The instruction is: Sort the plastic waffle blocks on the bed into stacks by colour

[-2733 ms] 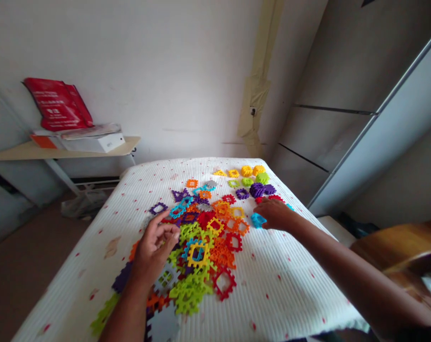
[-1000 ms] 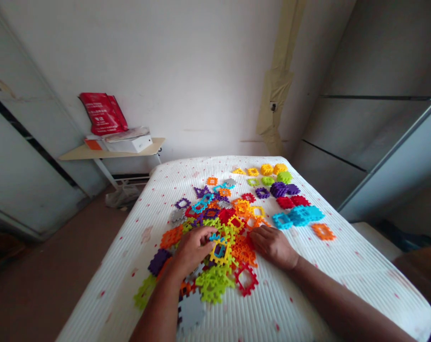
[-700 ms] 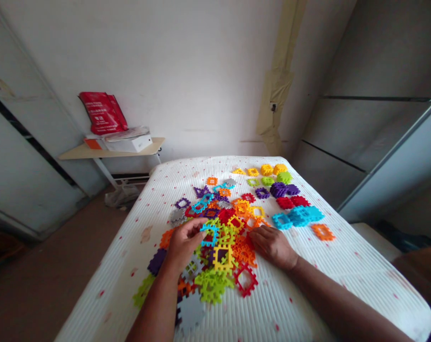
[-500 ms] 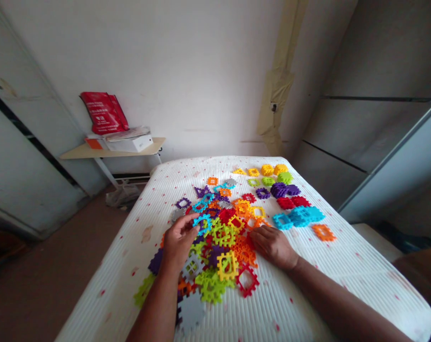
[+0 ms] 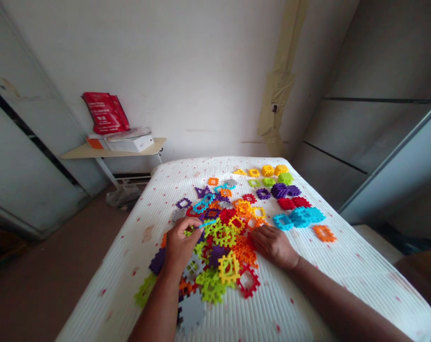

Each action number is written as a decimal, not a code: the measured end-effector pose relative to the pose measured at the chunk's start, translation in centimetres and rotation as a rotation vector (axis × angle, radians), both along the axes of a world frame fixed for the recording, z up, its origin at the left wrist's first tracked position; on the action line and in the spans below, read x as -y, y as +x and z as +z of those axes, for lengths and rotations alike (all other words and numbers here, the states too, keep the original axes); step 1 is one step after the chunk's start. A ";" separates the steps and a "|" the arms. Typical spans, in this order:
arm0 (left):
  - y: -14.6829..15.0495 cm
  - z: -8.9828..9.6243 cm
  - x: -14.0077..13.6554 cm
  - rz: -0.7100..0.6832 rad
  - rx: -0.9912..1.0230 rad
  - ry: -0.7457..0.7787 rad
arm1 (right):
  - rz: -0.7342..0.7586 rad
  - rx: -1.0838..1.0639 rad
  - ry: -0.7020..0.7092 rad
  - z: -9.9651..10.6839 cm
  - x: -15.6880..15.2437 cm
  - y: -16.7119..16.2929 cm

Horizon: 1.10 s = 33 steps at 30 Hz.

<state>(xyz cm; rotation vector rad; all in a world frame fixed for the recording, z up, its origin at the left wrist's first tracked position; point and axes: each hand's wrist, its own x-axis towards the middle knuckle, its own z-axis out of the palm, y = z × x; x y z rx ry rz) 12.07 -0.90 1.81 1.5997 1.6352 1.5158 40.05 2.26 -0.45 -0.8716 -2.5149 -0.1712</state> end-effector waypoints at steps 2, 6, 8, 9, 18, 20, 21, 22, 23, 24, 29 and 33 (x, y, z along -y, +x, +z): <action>-0.1 -0.2 -0.2 -0.044 -0.042 0.113 | -0.012 -0.035 -0.018 0.2 -0.1 0.0; -0.1 -0.5 -0.3 -0.065 -0.114 0.226 | -0.028 -0.127 -0.079 0.9 -0.3 -0.3; 0.0 -0.2 -0.2 -0.068 -0.152 0.240 | -0.012 -0.188 -0.138 1.4 -0.4 -0.9; 0.1 -0.1 -0.1 -0.071 -0.166 0.246 | 0.000 -0.225 -0.173 1.8 -0.5 -1.3; 0.8 1.2 0.5 -0.178 -0.222 0.271 | 0.094 -0.299 -0.536 6.3 0.0 -6.7; 0.8 1.2 0.6 -0.197 -0.250 0.304 | 0.098 -0.264 -0.586 6.8 -0.2 -7.7; 0.9 1.2 0.6 -0.206 -0.264 0.323 | 0.097 -0.244 -0.605 6.9 -0.3 -8.1; 0.9 1.3 0.7 -0.212 -0.278 0.340 | 0.093 -0.224 -0.620 7.0 -0.4 -8.4; 1.0 1.3 0.7 -0.217 -0.293 0.354 | 0.090 -0.205 -0.631 7.0 -0.5 -8.6; 1.1 1.3 0.7 -0.221 -0.308 0.367 | 0.087 -0.187 -0.637 7.0 -0.6 -8.9; 1.4 0.9 0.6 -0.212 -0.373 0.394 | 0.043 -0.129 -0.650 7.2 -0.8 -9.3; 0.8 0.3 0.2 -0.136 -0.389 0.403 | -0.004 -0.053 -0.544 7.2 -1.2 -7.5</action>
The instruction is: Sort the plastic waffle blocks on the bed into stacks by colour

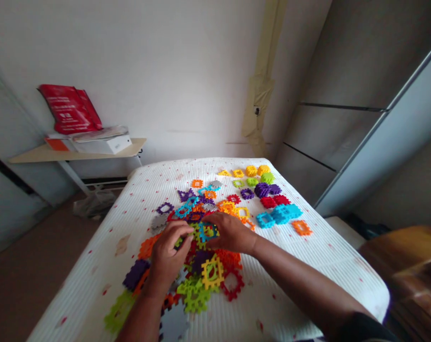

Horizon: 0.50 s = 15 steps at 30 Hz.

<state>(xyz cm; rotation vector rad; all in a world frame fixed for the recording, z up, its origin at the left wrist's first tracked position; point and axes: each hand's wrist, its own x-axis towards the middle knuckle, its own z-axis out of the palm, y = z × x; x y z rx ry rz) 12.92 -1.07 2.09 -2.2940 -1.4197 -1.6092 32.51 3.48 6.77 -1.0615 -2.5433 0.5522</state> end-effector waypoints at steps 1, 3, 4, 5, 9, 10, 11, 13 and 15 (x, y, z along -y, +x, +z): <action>-0.2 -0.2 -0.1 0.024 0.012 0.005 | -0.010 0.031 0.050 0.1 -0.2 0.9; -0.6 -0.4 -0.3 0.054 0.039 0.002 | -0.030 0.109 0.153 0.5 -0.7 3.4; -0.8 -0.5 -0.3 0.057 0.050 -0.003 | -0.043 0.156 0.198 0.9 -1.0 4.7; -0.9 -0.5 -0.4 0.055 0.056 -0.005 | -0.054 0.210 0.235 1.2 -1.3 6.1; -0.8 -0.6 -0.5 0.045 0.063 -0.004 | -0.114 0.468 0.288 2.1 -2.3 11.0; -0.8 -0.6 -0.5 0.045 0.063 -0.004 | -0.127 0.533 0.290 2.1 -2.5 11.8; -0.8 -0.6 -0.5 0.047 0.065 -0.006 | -0.140 0.594 0.293 2.0 -2.6 12.4; -0.8 -0.7 -0.5 0.051 0.070 -0.008 | -0.154 0.695 0.298 1.6 -2.8 13.1; -0.9 -0.8 -0.6 0.054 0.074 -0.015 | -0.161 0.766 0.293 1.2 -3.0 13.3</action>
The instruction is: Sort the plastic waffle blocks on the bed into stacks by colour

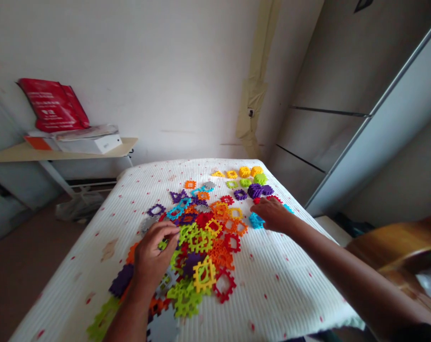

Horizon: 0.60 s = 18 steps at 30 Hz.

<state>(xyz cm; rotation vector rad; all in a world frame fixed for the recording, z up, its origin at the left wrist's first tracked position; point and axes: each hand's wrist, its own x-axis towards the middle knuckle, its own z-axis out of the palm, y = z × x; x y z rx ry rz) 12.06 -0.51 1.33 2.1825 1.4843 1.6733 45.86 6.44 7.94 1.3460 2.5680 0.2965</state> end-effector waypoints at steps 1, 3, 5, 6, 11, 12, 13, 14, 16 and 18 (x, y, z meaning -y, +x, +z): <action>0.0 0.0 0.0 0.001 0.001 -0.005 | -0.011 0.020 -0.003 -0.2 -0.1 0.0; -0.1 -0.1 0.0 0.005 0.000 -0.015 | -0.030 0.040 -0.013 -0.5 -0.3 0.0; -0.1 -0.2 -0.1 0.007 -0.005 -0.024 | -0.039 0.046 -0.024 -0.7 -0.5 -0.1; -0.1 -0.2 -0.1 0.007 -0.009 -0.025 | -0.040 0.049 -0.032 -0.8 -0.5 -0.1; -0.2 -0.2 -0.2 0.004 -0.011 -0.034 | -0.024 0.063 -0.062 -1.5 -0.8 -0.2; -0.2 -0.2 -0.2 0.003 -0.009 -0.039 | -0.024 0.068 -0.061 -1.6 -0.8 -0.2; -0.2 -0.2 -0.2 0.003 -0.007 -0.043 | -0.025 0.075 -0.060 -1.7 -0.8 -0.2; -0.1 -0.1 -0.1 0.001 -0.004 -0.045 | -0.023 0.082 -0.060 -1.8 -0.9 -0.2; -0.1 -0.1 0.0 0.000 0.003 -0.044 | -0.013 0.097 -0.061 -2.1 -1.0 -0.2; 0.0 0.0 0.0 0.002 0.008 -0.044 | -0.005 0.107 -0.058 -2.2 -1.1 -0.2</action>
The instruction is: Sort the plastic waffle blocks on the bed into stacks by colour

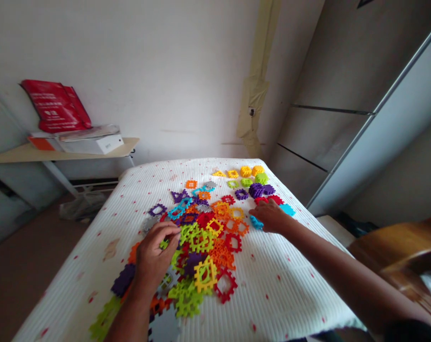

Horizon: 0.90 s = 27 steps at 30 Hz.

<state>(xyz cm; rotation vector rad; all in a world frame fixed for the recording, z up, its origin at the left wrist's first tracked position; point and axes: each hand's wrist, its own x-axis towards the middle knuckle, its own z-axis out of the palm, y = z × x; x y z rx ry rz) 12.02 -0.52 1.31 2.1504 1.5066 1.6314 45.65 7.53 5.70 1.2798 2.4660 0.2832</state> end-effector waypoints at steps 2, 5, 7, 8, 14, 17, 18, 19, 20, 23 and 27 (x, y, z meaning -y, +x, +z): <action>0.0 -0.1 -0.1 0.004 0.003 0.001 | 0.002 0.005 0.006 -0.2 -0.1 -0.1; 0.0 -0.2 -0.2 0.007 0.010 0.001 | -0.001 0.011 0.004 -0.4 -0.3 -0.2; 0.0 -0.2 -0.2 0.010 0.013 -0.003 | -0.007 0.007 0.009 -0.5 -0.2 -0.3; 0.0 -0.1 -0.1 0.012 0.014 -0.008 | -0.008 0.001 0.013 -0.6 -0.2 -0.4; 0.2 0.4 0.1 0.035 0.027 -0.053 | -0.008 -0.059 0.011 -0.7 -0.1 -0.3; 0.2 0.5 0.1 0.041 0.036 -0.045 | -0.033 -0.078 0.012 -0.6 -0.3 -0.3; 0.2 0.5 0.1 0.042 0.041 -0.042 | -0.038 -0.079 0.012 -0.6 -0.3 -0.3; 0.2 0.5 0.1 0.043 0.048 -0.042 | -0.042 -0.077 0.012 -0.6 -0.4 -0.3; 0.2 0.5 0.1 0.047 0.057 -0.045 | -0.043 -0.073 0.013 -0.7 -0.4 -0.4; 0.1 0.4 0.1 0.070 0.104 -0.057 | -0.045 -0.057 0.021 -0.8 -0.4 -0.5; 0.2 0.7 0.3 0.116 0.262 -0.078 | -0.034 -0.077 0.085 -0.1 0.6 -1.0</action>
